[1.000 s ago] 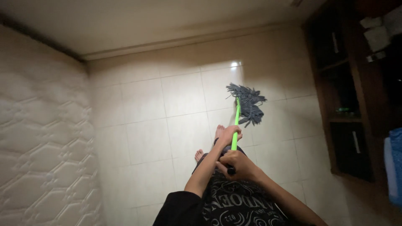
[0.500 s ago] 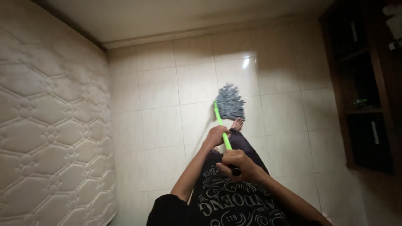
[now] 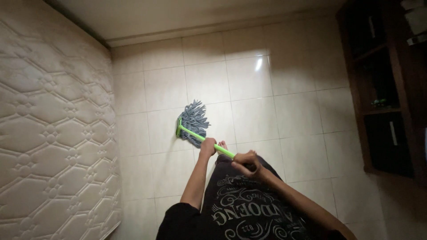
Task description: The recorder is using a mop to clean a white tile floor.
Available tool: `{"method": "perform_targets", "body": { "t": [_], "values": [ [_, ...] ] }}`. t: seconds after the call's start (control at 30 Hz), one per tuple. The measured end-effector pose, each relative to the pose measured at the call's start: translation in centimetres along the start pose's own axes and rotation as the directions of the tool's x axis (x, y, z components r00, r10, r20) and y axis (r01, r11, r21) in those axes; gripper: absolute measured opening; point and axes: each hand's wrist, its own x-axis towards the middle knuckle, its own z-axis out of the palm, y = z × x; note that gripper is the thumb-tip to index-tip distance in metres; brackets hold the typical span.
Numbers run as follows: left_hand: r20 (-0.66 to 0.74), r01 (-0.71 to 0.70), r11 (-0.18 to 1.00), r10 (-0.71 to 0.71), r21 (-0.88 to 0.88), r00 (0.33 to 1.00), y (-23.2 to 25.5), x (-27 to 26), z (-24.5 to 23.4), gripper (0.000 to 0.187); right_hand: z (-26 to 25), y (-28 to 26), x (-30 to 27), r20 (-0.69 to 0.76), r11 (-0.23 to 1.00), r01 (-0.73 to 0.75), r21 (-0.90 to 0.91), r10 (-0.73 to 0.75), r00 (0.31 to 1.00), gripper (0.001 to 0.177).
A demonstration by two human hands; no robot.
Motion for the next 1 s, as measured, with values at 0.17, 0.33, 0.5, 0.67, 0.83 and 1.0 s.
{"method": "perform_targets", "body": {
  "t": [0.17,0.33,0.5,0.67,0.83,1.0],
  "values": [
    [-0.138,-0.134,0.976,0.111,-0.173,0.984,4.1,-0.7,2.8,0.008,-3.5,-4.4,-2.4,0.053,0.999,0.008,0.036,-0.010,0.999,0.037],
    [-0.358,-0.436,0.866,0.338,-0.243,0.871,11.9,0.8,7.1,0.014,-8.0,-8.8,-5.1,0.114,0.985,-0.157,0.078,0.148,0.983,0.045],
    [-0.315,-0.558,0.757,0.467,-0.339,0.826,21.2,2.1,10.8,0.009,-11.2,-12.7,-7.3,0.091,0.984,-0.160,-0.077,0.166,0.982,0.040],
    [-0.304,-0.611,0.683,0.530,-0.401,0.792,26.3,1.7,10.1,0.015,-10.6,-10.8,-9.5,0.049,0.975,-0.152,-0.165,0.162,0.986,0.035],
    [-0.292,-0.596,0.684,0.520,-0.420,0.803,27.0,1.0,9.4,0.019,-9.8,-9.4,-10.9,0.063,0.972,-0.151,-0.181,0.164,0.984,0.032],
    [-0.153,-0.521,0.775,0.502,-0.358,0.851,25.6,-0.8,7.3,0.016,-8.6,-9.8,-11.4,0.100,0.976,-0.086,-0.200,0.108,0.989,0.034]
  ]
}}
